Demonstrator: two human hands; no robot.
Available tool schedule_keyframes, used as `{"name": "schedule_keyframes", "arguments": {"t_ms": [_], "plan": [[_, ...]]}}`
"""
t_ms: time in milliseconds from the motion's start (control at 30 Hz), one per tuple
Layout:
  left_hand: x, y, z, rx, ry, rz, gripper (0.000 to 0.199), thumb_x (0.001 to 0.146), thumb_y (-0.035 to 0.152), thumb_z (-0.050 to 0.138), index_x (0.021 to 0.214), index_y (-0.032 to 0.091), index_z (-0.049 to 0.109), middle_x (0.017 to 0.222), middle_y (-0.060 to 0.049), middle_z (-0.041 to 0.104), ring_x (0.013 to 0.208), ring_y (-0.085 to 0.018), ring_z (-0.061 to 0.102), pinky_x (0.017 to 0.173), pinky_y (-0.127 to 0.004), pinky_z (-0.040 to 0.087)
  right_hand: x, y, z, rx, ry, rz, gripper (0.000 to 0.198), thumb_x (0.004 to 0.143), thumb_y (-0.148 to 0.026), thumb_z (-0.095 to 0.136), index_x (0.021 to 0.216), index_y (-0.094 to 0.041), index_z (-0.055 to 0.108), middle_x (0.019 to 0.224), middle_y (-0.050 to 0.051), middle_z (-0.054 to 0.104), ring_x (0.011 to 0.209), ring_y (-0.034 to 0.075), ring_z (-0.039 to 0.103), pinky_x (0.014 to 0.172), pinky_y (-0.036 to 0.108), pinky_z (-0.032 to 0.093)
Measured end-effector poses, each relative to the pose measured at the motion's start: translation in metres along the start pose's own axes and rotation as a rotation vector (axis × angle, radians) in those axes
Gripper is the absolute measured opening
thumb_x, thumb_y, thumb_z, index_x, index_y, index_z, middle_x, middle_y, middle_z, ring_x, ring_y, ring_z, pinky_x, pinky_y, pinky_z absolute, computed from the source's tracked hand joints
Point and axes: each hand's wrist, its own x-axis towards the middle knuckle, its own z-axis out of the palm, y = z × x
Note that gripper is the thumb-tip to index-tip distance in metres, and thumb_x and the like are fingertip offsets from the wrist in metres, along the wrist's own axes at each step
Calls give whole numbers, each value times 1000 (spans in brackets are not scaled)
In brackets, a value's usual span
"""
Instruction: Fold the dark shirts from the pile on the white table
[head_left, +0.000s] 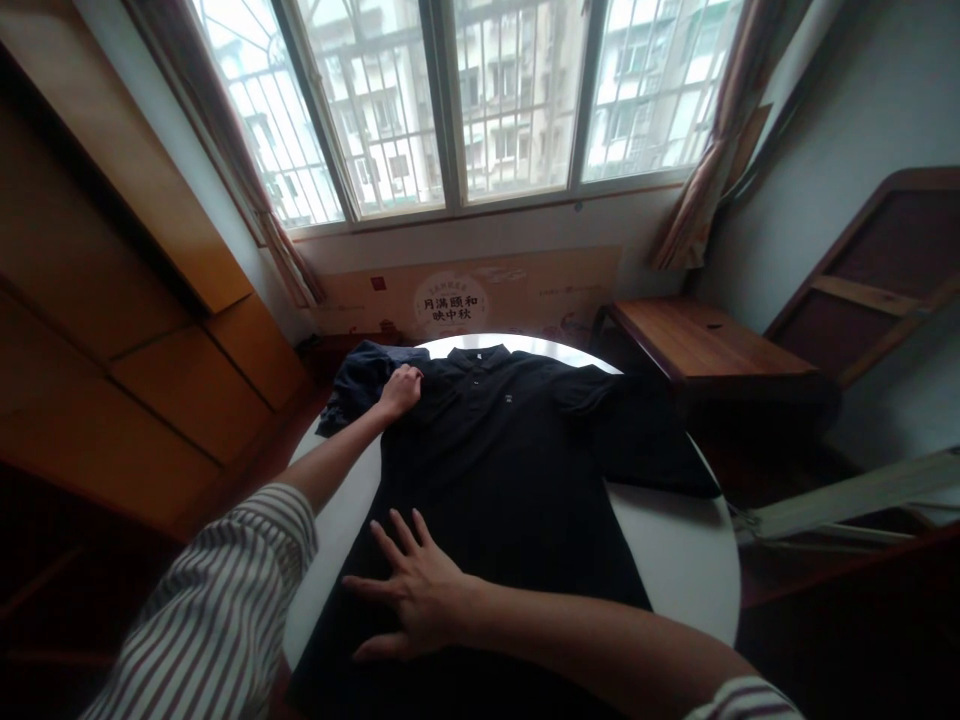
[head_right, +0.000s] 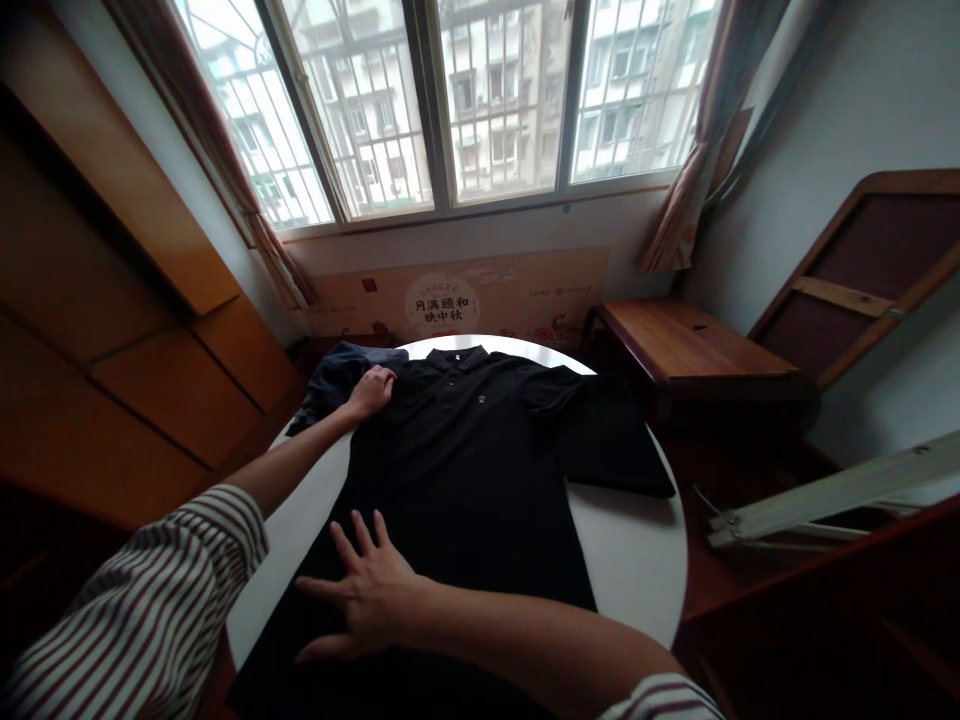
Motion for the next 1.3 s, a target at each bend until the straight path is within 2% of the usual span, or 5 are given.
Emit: {"name": "schedule_keyframes", "arguments": {"t_ms": [600,733,867,1133,1300], "plan": [[46,-31,-19,44,170,-391,33,90,19,53,118,9,67,117,-20,69,110,-31,65,94,-37,49,-11,-17,12,-188,-62,-275,75,86,-63,61,151,-35,35,164,17,1,148,42,3,113,68,14],[12,2,-1,125,261,-97,45,94,19,43,137,13,54,144,-19,49,136,-34,44,110,-48,36,-12,-17,14,-263,-43,-270,70,90,-54,61,152,-37,32,165,16,4,149,41,5,113,67,18],[-26,26,36,143,-62,475,48,99,31,40,145,21,46,153,-9,42,142,-25,37,118,-40,29,-14,-19,15,-321,-13,-277,62,95,-48,56,151,-39,32,164,15,8,149,40,9,113,65,20],[-33,10,67,104,-275,348,64,97,62,35,154,32,31,163,-2,21,150,-28,19,120,-46,21,-17,-29,17,-291,-19,-286,60,94,-50,57,149,-36,38,161,14,23,147,37,23,111,59,29],[-36,7,70,86,-236,368,69,96,65,33,155,28,31,162,-4,23,149,-27,21,120,-44,22,-20,12,-44,-75,84,-14,47,92,-49,56,127,-18,59,127,12,63,116,24,59,95,35,49]]}}
